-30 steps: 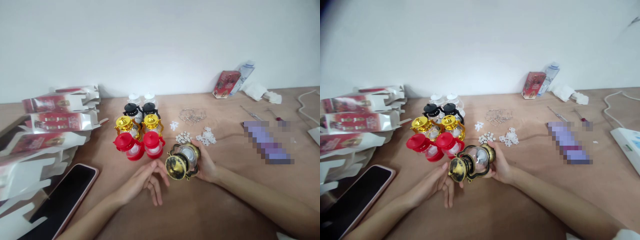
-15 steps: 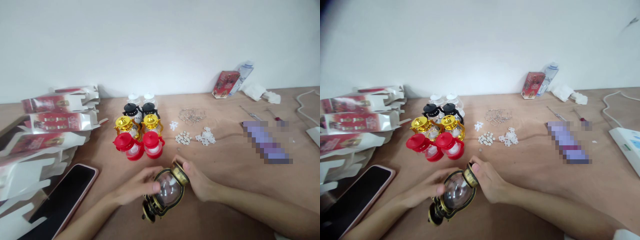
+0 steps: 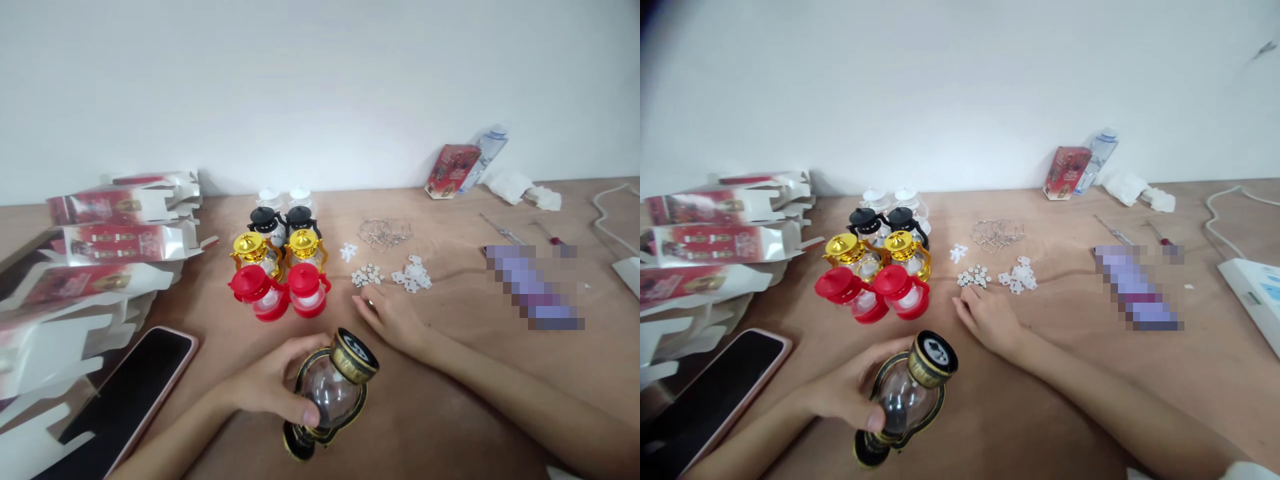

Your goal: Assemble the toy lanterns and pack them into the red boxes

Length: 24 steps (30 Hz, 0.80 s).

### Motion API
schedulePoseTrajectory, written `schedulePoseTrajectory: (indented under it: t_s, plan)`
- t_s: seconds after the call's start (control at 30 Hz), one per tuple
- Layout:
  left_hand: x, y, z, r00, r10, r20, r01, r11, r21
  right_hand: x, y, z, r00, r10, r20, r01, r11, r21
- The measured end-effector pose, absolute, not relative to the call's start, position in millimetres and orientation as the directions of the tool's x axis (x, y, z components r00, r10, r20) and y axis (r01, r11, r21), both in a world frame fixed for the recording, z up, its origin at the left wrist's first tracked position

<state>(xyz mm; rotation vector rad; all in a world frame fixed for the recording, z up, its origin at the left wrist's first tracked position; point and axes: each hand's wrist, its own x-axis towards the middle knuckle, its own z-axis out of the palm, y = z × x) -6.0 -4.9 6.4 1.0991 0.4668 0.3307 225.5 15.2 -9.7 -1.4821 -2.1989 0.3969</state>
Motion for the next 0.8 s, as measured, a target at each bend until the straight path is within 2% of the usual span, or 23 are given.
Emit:
schedulePoseTrajectory:
  t_s: [0.07, 0.13, 0.53, 0.8]
  plan:
    - [-5.6, -6.1, 6.6, 0.850, 0.487, -0.199, -0.016, 0.401, 0.916, 228.3, 18.9, -11.4, -0.359, 0.907, 0.220, 0.846, 0.416, -0.333]
    - [-5.1, -6.9, 7.1, 0.843, 0.500, -0.199, -0.006, 0.379, 0.925, 228.8, 19.5, -12.8, -0.377, 0.902, 0.211, 0.865, 0.424, -0.269]
    - [-5.7, -6.2, 7.6, 0.835, 0.505, -0.219, 0.023, 0.364, 0.931, 229.4, 33.1, -17.9, -0.414, 0.862, 0.293, 0.855, 0.479, -0.201]
    - [-6.5, -6.5, 4.8, 0.839, 0.504, -0.207, 0.020, 0.351, 0.936, 232.0, 35.3, -12.8, -0.491, 0.759, 0.427, 0.834, 0.552, -0.022]
